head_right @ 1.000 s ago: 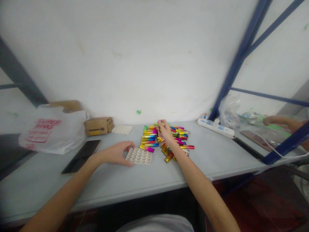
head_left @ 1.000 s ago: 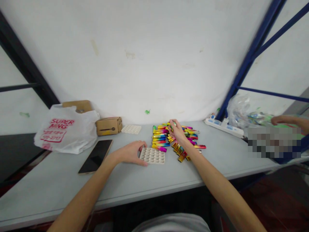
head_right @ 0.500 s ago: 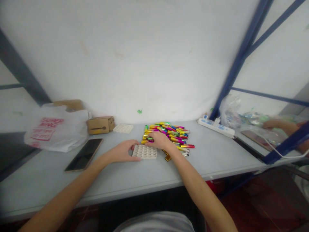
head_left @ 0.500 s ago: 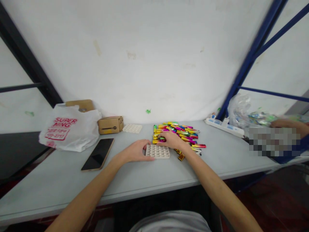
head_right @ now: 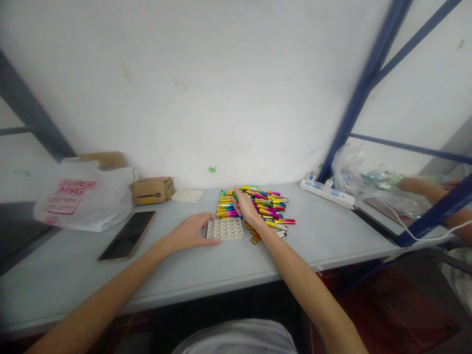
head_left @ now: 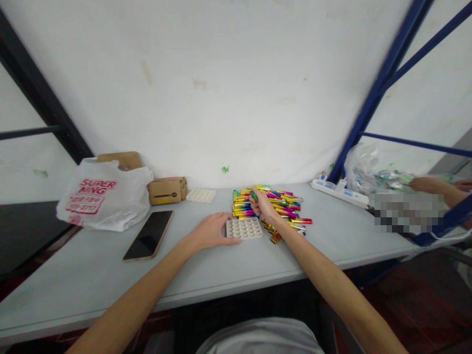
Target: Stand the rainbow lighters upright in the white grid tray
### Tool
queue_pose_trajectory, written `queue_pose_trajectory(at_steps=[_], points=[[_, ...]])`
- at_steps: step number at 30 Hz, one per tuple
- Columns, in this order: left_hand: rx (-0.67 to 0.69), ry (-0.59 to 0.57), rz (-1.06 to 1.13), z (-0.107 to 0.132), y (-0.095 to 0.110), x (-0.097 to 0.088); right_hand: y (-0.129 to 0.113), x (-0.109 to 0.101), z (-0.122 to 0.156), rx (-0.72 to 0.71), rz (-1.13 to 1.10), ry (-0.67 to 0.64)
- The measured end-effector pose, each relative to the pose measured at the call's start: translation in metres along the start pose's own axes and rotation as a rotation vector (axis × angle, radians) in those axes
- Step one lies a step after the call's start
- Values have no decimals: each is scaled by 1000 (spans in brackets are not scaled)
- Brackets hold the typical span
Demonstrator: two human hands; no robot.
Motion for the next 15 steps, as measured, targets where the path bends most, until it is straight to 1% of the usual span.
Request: queue_pose_trajectory(at_steps=[5,8,10,12,14,15], points=[[1,18,23,-3,-4,4,-1,17,7,81,-135,-87],[33,-13,105,-2,-4,-2,0,24,8,81,-153,-103],[40,-59,150,0,-7,-12,1,24,7,73,-154,-107],[7,-83,189,5,-16,-29,1,20,5,58,-152,-86],[-96,-113,221,11,-33,-47,0,12,2,35,-139,-40],[-159,-104,218,15,-43,-56,-1,8,1,22,-126,-9]])
Point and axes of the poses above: each hand's wrist, its own z-axis away from the middle knuckle, its own x-axis out of the palm, y = z × x, the point moved 6 cm from there along -z, towards the middle knuckle, and after that the axes turned 11 degrees about z, right-handed, at the moved point
